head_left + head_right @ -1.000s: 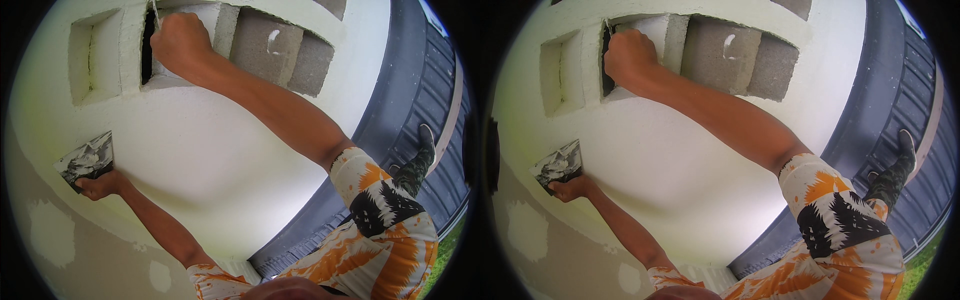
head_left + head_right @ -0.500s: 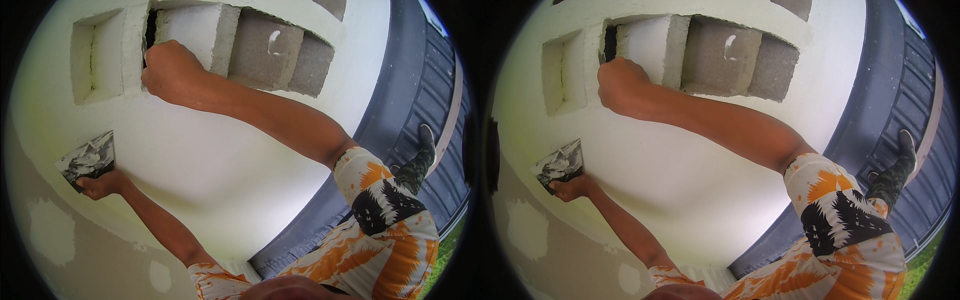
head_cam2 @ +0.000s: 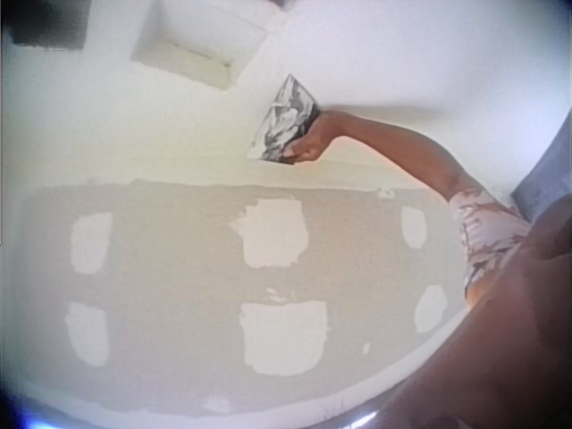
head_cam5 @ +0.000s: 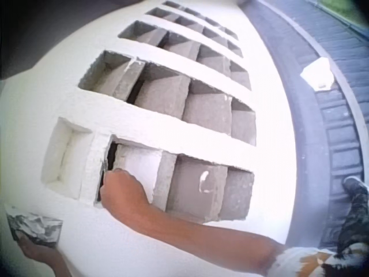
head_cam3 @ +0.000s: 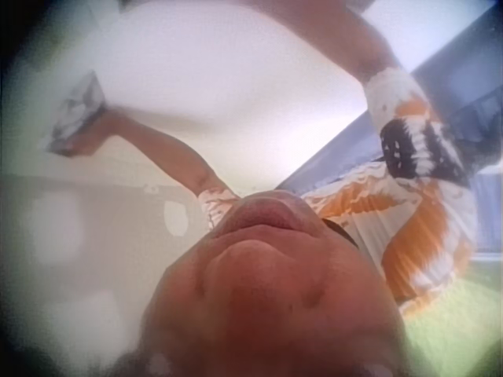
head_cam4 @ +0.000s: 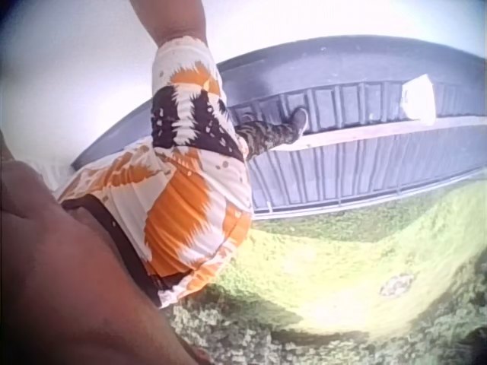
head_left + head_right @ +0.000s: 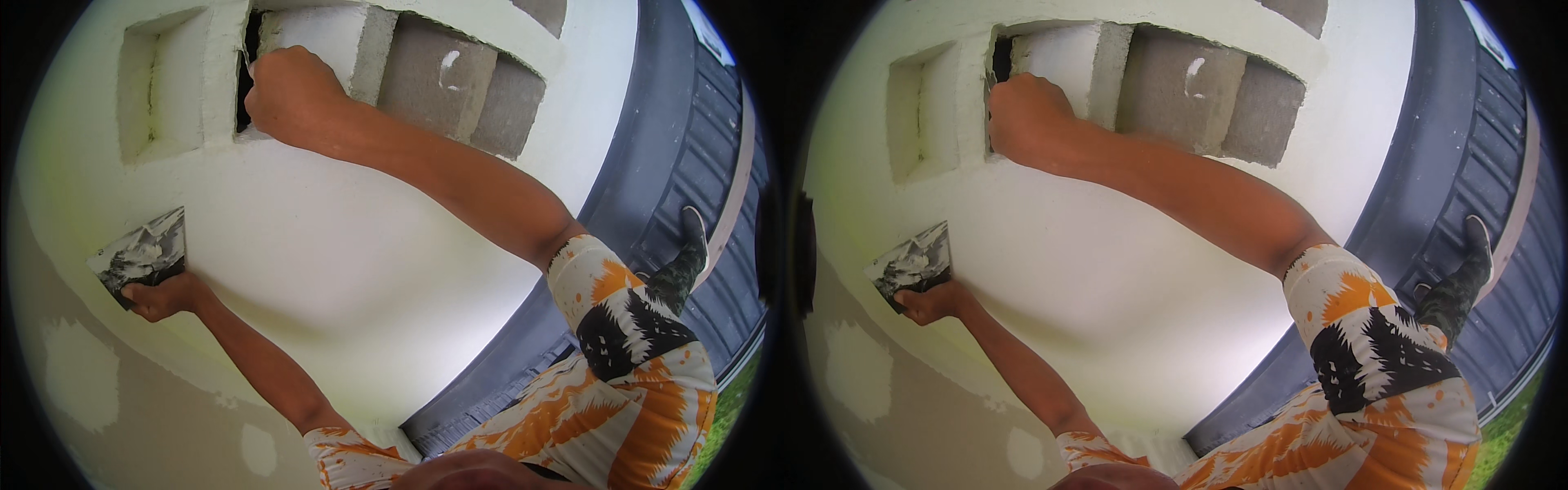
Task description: The person applies white plaster to a wall with rectangular openings using a small trowel and a larger hawk. They repeatedly scoop plaster from the hawk and smooth it into the wall recesses, working across multiple openings.
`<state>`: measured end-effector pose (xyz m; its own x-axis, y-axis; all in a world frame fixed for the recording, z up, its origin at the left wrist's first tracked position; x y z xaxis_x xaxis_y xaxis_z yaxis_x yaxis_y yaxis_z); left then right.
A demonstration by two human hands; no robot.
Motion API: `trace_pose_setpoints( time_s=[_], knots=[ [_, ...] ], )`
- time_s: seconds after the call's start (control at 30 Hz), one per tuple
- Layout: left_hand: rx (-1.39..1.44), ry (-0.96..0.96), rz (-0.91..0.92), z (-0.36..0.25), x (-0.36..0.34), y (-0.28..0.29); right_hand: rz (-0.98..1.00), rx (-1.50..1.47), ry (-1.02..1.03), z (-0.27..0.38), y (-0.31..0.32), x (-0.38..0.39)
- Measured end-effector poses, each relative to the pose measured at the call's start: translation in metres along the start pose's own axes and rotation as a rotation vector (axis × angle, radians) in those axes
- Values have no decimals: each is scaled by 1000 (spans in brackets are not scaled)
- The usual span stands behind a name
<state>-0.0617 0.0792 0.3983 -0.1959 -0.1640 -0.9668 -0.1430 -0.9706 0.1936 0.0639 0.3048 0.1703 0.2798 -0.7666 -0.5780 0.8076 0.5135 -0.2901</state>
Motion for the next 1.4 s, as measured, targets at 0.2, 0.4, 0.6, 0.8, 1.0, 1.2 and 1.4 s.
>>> trace_pose_setpoints(
  time_s=[0.2, 0.4, 0.6, 0.8, 1.0, 1.2, 1.4],
  knots=[
    [79, 117, 15, 26, 3, 8, -122, 170, -69, -7, 25, 57],
    [326, 293, 120, 26, 6, -4, -185, 56, -32, -12, 54, 79],
    [1330, 1159, 0, -35, 167, -48, 239, -83, 246, 55, 67, 104],
    [1314, 1832, -250, -139, 241, -99, 747, 125, 146, 65, 66, 131],
    [1353, 1738, -360, -148, 260, -59, 496, 34, -176, 56, 109, 72],
    [1391, 1764, -306, -175, 344, -51, 421, 314, 23, 44, 98, -20],
    [1341, 1908, -492, -217, 417, -50, 369, 472, 282, 34, 80, -60]
  ],
)
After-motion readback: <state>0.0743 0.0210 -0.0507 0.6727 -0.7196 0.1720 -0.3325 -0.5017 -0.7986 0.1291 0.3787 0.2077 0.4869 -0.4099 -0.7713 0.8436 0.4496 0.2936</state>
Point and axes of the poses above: each hand's wrist, its own x-axis away from the middle knuckle, its own y-axis out of the back of the hand, z = x × y, the point moved 5 cm from there along -x, towards the middle knuckle, and after that the axes turned 13 degrees about z, right-handed, at the moved point
